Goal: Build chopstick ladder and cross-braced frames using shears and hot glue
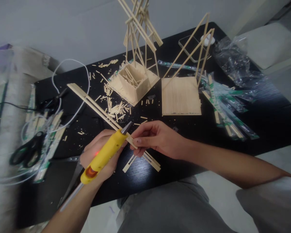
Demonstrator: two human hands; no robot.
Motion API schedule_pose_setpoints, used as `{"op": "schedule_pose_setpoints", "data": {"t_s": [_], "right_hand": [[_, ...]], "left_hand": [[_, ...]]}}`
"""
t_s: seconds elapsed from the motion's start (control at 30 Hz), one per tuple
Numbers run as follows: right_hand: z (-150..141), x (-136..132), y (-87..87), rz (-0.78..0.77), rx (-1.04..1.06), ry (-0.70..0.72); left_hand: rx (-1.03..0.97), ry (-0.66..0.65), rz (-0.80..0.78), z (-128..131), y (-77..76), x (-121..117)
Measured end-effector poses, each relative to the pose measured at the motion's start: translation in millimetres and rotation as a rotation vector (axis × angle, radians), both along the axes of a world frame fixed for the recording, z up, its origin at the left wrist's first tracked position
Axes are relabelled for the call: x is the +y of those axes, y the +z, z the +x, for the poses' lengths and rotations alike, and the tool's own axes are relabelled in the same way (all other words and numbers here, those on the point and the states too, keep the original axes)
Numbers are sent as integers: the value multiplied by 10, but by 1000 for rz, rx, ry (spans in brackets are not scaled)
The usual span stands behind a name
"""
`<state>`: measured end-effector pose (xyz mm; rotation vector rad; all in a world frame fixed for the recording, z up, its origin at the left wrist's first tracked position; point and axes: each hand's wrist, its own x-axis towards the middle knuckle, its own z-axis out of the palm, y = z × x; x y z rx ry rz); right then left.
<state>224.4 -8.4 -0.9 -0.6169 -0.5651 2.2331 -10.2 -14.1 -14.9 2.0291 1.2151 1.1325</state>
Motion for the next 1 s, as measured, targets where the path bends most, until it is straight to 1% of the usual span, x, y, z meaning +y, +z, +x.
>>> {"op": "schedule_pose_setpoints", "data": {"t_s": [0.07, 0.17, 0.33, 0.43, 0.6, 0.87, 1.0], "right_hand": [[0, 2, -3, -2, -6, 3], [4, 2, -5, 4, -22, 7], [7, -7, -9, 16, -13, -2], [3, -9, -9, 24, 2, -7], [3, 10, 0, 3, 8, 9], [19, 32, -14, -39, 52, 67], [8, 24, -4, -34, 38, 56]], "left_hand": [[11, -64, 94, 26, 46, 19], [27, -102, 148, 79, 125, 27], [13, -34, 122, 150, 176, 3], [-10, -17, 132, 176, 178, 3], [25, -1, 162, 179, 182, 18], [38, -18, 47, 147, 164, -17], [27, 48, 47, 187, 141, -52]]}}
